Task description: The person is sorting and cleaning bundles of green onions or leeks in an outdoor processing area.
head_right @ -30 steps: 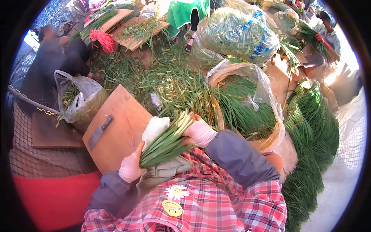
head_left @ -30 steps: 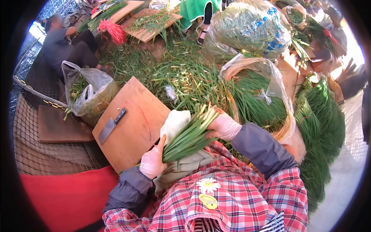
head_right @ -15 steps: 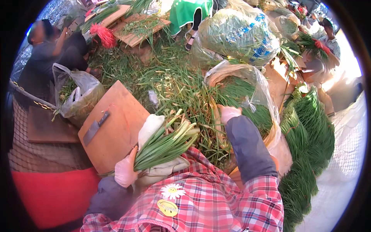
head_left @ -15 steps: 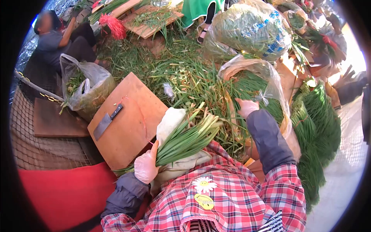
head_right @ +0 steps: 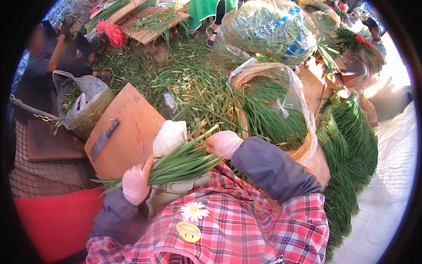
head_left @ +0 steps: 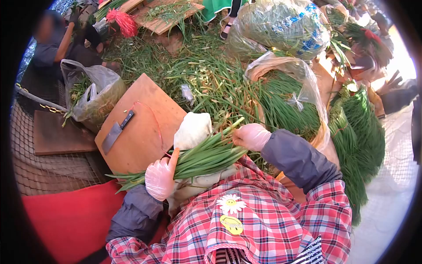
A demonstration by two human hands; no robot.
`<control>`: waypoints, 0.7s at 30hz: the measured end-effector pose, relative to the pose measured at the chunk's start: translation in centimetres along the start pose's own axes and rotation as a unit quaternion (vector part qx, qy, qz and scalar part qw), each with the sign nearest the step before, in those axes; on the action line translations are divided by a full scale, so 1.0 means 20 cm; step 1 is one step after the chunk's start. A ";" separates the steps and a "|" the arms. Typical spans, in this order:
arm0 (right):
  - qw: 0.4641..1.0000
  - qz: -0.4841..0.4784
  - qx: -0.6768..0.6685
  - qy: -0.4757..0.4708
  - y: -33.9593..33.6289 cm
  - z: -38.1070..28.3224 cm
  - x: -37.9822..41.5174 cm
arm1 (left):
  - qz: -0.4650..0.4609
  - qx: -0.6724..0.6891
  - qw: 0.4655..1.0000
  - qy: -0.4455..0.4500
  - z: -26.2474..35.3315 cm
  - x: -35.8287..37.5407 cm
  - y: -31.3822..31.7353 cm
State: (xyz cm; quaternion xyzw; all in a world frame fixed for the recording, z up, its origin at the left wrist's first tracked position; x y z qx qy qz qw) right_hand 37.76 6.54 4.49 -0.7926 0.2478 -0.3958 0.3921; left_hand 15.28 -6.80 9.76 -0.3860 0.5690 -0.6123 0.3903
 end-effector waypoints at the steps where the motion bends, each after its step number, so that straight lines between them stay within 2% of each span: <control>1: 0.999 0.001 0.042 0.032 0.01 0.01 -0.02 | 0.002 -0.003 1.000 0.005 0.00 0.00 -0.01; 3: 0.993 0.011 0.031 0.112 0.01 0.20 -0.10 | 0.011 -0.009 1.000 0.009 -0.01 0.01 0.00; 5: 0.979 0.054 0.090 0.176 0.06 0.54 -0.19 | 0.024 -0.013 1.000 0.006 -0.03 0.03 0.02; 7: 0.952 -0.021 0.143 0.270 0.12 0.84 -0.09 | 0.027 0.025 0.999 -0.023 -0.06 0.08 0.03; 9: 0.915 -0.184 0.200 0.299 0.20 0.92 -0.03 | 0.036 0.055 0.997 -0.041 -0.08 0.11 0.05; 10: 0.932 -0.127 0.171 0.294 0.15 0.81 0.03 | 0.035 0.068 0.996 -0.043 -0.08 0.12 0.07; 12: 0.982 -0.063 -0.042 0.172 0.08 0.59 0.07 | 0.040 0.083 0.995 -0.043 -0.08 0.13 0.09; 13: 0.965 -0.029 -0.257 0.049 0.03 0.45 0.08 | 0.039 0.076 0.996 -0.038 -0.07 0.12 0.09; 14: 0.905 -0.038 -0.423 0.020 0.00 0.35 0.09 | 0.038 0.069 0.996 -0.032 -0.07 0.11 0.09; 15: 0.873 -0.043 -0.485 -0.026 -0.03 0.27 0.09 | 0.037 0.061 0.997 -0.025 -0.07 0.10 0.07; 17: 0.871 -0.109 -0.477 0.044 -0.01 0.20 0.05 | 0.043 0.024 0.999 -0.005 -0.05 0.08 0.04; 19: 0.974 -0.030 -0.226 0.012 -0.04 0.11 0.04 | 0.042 -0.003 0.999 0.005 -0.04 0.07 0.01; 21: 0.995 -0.004 -0.097 -0.036 -0.01 0.05 0.03 | 0.032 -0.020 0.999 0.006 -0.04 0.07 0.00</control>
Point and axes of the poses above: each hand's wrist, its own x-axis away from the middle knuckle, its own y-axis out of the palm, z = x × y, the point moved 6 cm from there along -x, towards the middle knuckle, and after that the axes turned 9 degrees about y, right-handed, at the moved point
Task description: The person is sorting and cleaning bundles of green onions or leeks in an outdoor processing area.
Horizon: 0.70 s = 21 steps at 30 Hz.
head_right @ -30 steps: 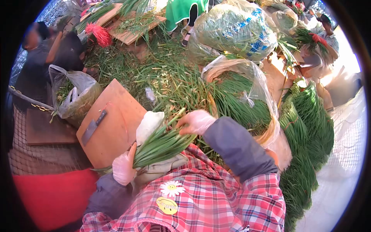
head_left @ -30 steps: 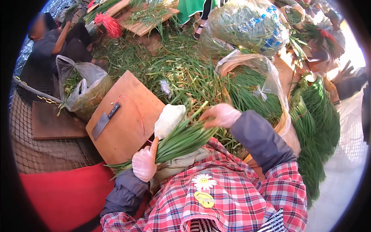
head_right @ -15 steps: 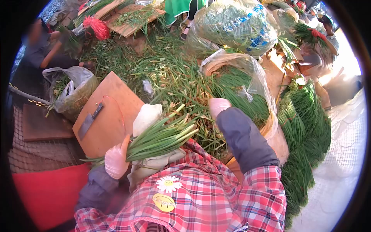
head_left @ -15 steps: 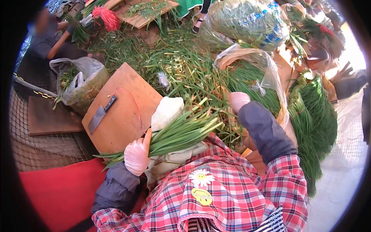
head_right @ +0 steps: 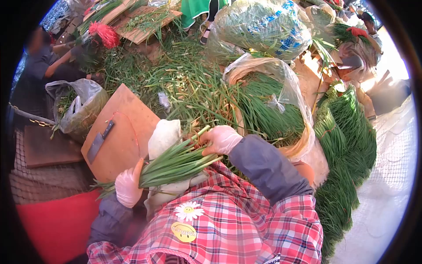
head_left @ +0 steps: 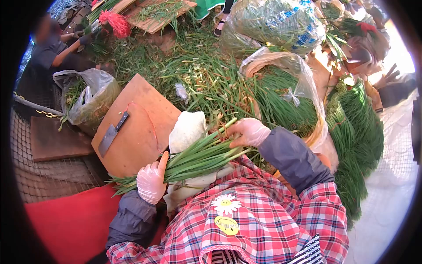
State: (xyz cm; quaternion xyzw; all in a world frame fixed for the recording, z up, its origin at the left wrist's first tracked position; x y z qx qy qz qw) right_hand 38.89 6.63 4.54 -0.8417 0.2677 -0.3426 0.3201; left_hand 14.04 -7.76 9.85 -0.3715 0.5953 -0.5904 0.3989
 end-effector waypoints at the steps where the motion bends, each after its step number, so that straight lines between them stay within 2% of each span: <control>1: 0.997 0.014 0.057 -0.045 0.03 -0.02 -0.01 | -0.003 0.001 1.000 -0.002 0.01 0.00 -0.01; 2: 0.989 0.029 0.113 -0.090 0.06 -0.04 0.00 | -0.006 0.003 1.000 -0.003 0.01 0.00 -0.02; 5: 0.952 0.149 0.249 -0.095 0.04 -0.10 0.02 | -0.022 0.015 1.000 -0.006 0.01 -0.02 -0.03; 8: 0.957 0.151 0.247 0.030 -0.01 -0.07 0.00 | -0.041 0.027 0.999 -0.007 0.01 -0.01 -0.03; 10: 0.931 0.170 0.268 0.182 -0.08 0.23 -0.07 | -0.045 0.032 0.998 -0.010 0.01 0.00 -0.02; 11: 0.925 0.250 0.145 0.247 -0.18 0.42 -0.03 | -0.043 0.032 0.998 -0.013 0.00 0.02 -0.01; 13: 0.918 0.082 0.225 0.316 -0.14 0.75 -0.01 | -0.036 0.031 0.999 -0.025 -0.01 0.04 0.00; 16: 0.928 0.128 0.229 0.264 -0.17 0.45 0.06 | -0.030 0.033 0.999 -0.027 0.00 0.02 0.01; 18: 0.967 0.179 0.100 0.148 -0.21 0.15 0.07 | -0.038 0.042 0.998 -0.025 0.00 0.01 0.01; 19: 0.980 0.115 0.088 0.133 -0.18 0.03 0.07 | -0.041 0.040 0.998 -0.028 0.01 0.01 0.00; 21: 0.972 -0.001 0.197 0.130 -0.04 -0.08 0.04 | -0.045 0.034 0.998 -0.026 0.02 0.00 -0.02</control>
Point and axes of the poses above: each hand's wrist, its own x-axis away from the middle knuckle, its own y-axis out of the palm, z = x × y, the point moved 6 cm from there along -x, towards the middle knuckle, and after that the axes turned 9 degrees about y, right-handed, at the moved point
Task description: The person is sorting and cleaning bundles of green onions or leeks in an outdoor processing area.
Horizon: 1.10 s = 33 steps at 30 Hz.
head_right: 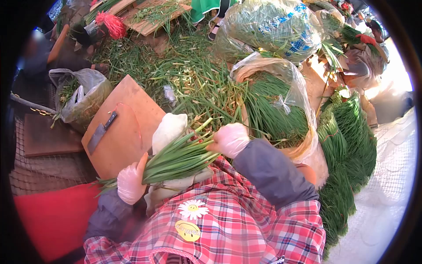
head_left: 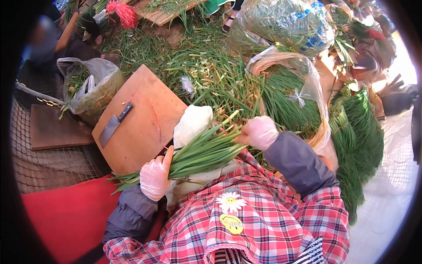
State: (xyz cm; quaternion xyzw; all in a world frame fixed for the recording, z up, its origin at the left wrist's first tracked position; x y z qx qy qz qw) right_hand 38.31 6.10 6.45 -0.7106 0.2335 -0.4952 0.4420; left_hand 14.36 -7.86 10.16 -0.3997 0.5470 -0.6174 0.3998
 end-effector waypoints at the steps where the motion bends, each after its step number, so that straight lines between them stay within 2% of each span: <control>1: 0.997 -0.056 0.047 0.005 0.04 -0.03 0.00 | -0.001 -0.003 1.000 0.002 0.00 0.00 0.00; 4: 0.995 0.043 0.031 -0.081 0.15 -0.07 0.01 | -0.010 -0.003 1.000 -0.004 0.01 0.01 0.02; 7: 0.959 0.029 -0.205 -0.195 0.23 -0.12 0.02 | -0.029 -0.003 1.000 -0.013 0.01 0.01 0.03; 8: 0.943 -0.031 -0.286 -0.167 0.26 -0.10 0.02 | -0.027 -0.005 1.000 -0.009 0.01 0.01 0.03; 11: 0.958 -0.062 -0.262 -0.102 0.24 -0.07 0.03 | -0.002 -0.016 0.999 0.029 0.03 0.01 0.02; 12: 0.959 -0.030 -0.259 -0.112 0.18 -0.06 0.04 | 0.010 -0.021 0.999 0.047 0.04 0.00 0.01; 15: 0.980 0.040 -0.191 -0.048 0.08 0.07 0.01 | 0.006 -0.025 0.999 0.046 0.04 0.00 0.01; 17: 0.976 0.087 -0.198 0.033 0.09 0.33 -0.07 | 0.014 -0.020 0.999 0.043 0.02 0.02 0.03; 18: 0.973 0.091 -0.186 0.106 0.10 0.48 -0.12 | 0.019 -0.018 0.999 0.041 0.01 0.03 0.03; 19: 0.964 0.094 -0.173 0.179 0.11 0.63 -0.17 | 0.003 -0.017 0.999 0.031 0.01 0.03 0.04; 21: 0.952 0.126 -0.121 0.250 0.04 0.84 -0.21 | -0.029 -0.013 0.999 0.011 0.00 0.04 0.05; 24: 0.948 0.190 -0.172 0.190 -0.14 0.77 -0.30 | -0.015 -0.007 0.999 0.038 0.01 0.02 0.06; 25: 0.950 0.210 -0.122 0.196 -0.18 0.71 -0.35 | -0.013 -0.007 0.999 0.045 0.01 0.02 0.05; 27: 0.929 0.274 -0.069 0.241 -0.19 0.78 -0.52 | -0.005 -0.008 0.998 0.056 0.02 0.01 0.03; 29: 0.894 0.295 -0.183 0.284 -0.24 0.94 -0.64 | 0.012 -0.009 0.998 0.067 0.01 0.02 0.02; 31: 0.890 0.298 -0.214 0.272 -0.35 0.89 -0.62 | 0.013 -0.001 0.997 0.075 0.01 0.06 0.01; 33: 0.940 0.186 -0.191 0.211 -0.32 0.85 -0.78 | 0.019 0.011 0.996 0.082 0.01 0.05 0.00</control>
Point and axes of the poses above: each hand's wrist, its own x-axis away from the middle knuckle, its own y-axis out of the palm, z = x × y, the point moved 6 cm from there along -x, towards the middle knuckle, and after that the axes turned 9 degrees about y, right-handed, at the moved point
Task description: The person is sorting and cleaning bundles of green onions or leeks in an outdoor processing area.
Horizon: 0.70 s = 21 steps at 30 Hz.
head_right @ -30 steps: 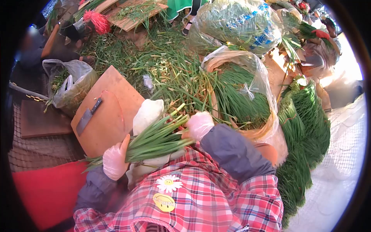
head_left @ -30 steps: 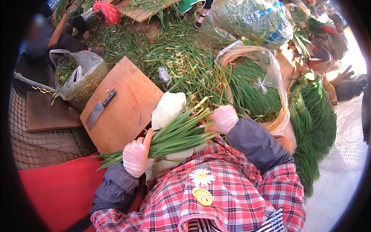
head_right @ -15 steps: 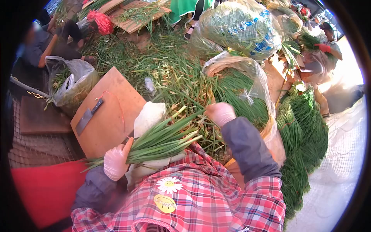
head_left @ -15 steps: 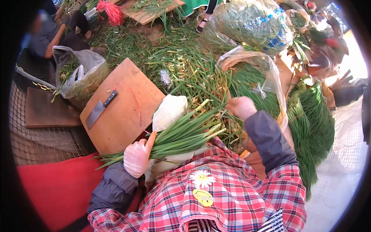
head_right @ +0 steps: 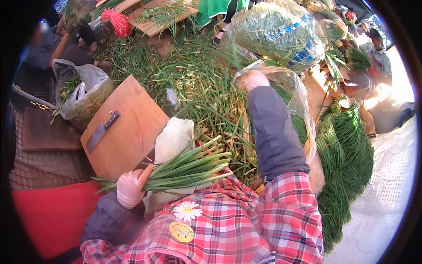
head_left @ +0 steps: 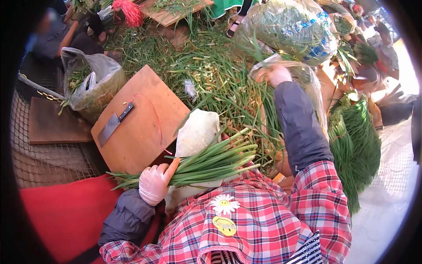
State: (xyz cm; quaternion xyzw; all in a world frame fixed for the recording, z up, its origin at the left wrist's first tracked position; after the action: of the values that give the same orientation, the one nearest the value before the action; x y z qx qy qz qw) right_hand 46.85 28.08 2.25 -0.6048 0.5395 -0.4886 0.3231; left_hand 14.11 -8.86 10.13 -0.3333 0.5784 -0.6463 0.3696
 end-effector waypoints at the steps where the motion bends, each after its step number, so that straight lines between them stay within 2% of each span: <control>1: 0.990 -0.043 0.116 -0.072 0.05 -0.11 0.07 | 0.005 -0.003 1.000 0.002 0.00 0.00 0.00; 2: 0.959 -0.086 0.229 -0.143 0.12 -0.21 0.17 | 0.009 -0.006 1.000 0.005 0.00 -0.01 0.00; 4: 0.940 -0.189 0.257 -0.122 0.02 -0.45 0.58 | 0.014 -0.017 1.000 0.012 -0.01 -0.03 0.00; 5: 0.934 -0.225 0.133 -0.244 0.15 -0.46 0.65 | 0.013 -0.022 1.000 0.016 -0.01 -0.04 -0.01; 6: 0.899 -0.254 0.003 -0.356 0.27 -0.45 0.73 | 0.009 -0.028 0.999 0.022 0.00 -0.05 -0.01; 8: 0.890 -0.348 0.007 -0.296 0.32 -0.48 0.95 | 0.008 -0.025 0.999 0.029 -0.01 -0.07 -0.02; 11: 0.864 -0.428 -0.065 -0.258 0.41 -0.39 1.01 | 0.011 -0.010 1.000 0.012 -0.03 -0.09 -0.03; 14: 0.896 -0.375 -0.089 -0.221 0.29 -0.33 0.97 | -0.024 0.042 0.998 -0.035 -0.05 -0.08 0.01; 15: 0.920 -0.314 0.033 -0.234 0.26 -0.31 0.92 | -0.051 0.066 0.995 -0.057 -0.05 -0.07 0.04; 16: 0.943 -0.243 0.092 -0.209 0.22 -0.28 0.86 | -0.077 0.090 0.990 -0.080 -0.06 -0.06 0.05; 17: 0.965 -0.183 0.115 -0.148 0.18 -0.21 0.78 | -0.065 0.143 0.983 -0.090 -0.06 -0.06 0.05; 18: 0.978 -0.137 -0.014 -0.154 0.18 -0.08 0.64 | -0.052 0.196 0.974 -0.101 -0.06 -0.06 0.05; 19: 0.983 -0.096 -0.152 -0.044 0.13 0.05 0.53 | -0.040 0.247 0.962 -0.112 -0.06 -0.05 0.05; 20: 0.966 -0.079 -0.247 -0.022 0.05 0.12 0.44 | -0.038 0.401 0.902 -0.153 -0.06 -0.02 0.10; 21: 0.969 -0.067 -0.237 -0.002 0.01 0.15 0.41 | -0.036 0.543 0.817 -0.189 -0.04 0.00 0.16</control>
State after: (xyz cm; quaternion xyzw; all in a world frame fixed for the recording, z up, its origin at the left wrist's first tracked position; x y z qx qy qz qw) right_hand 49.16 19.76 3.03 -0.7001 0.5975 -0.3657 0.1382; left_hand 13.62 -8.68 6.82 -0.2146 0.0396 -0.7928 0.5691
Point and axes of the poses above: each hand's wrist, its own x-axis away from the middle knuckle, its own y-axis out of the palm, z = x × y, the point moved 6 cm from there along -x, towards the middle knuckle, and after that the axes turned 9 degrees about y, right-handed, at the moved point
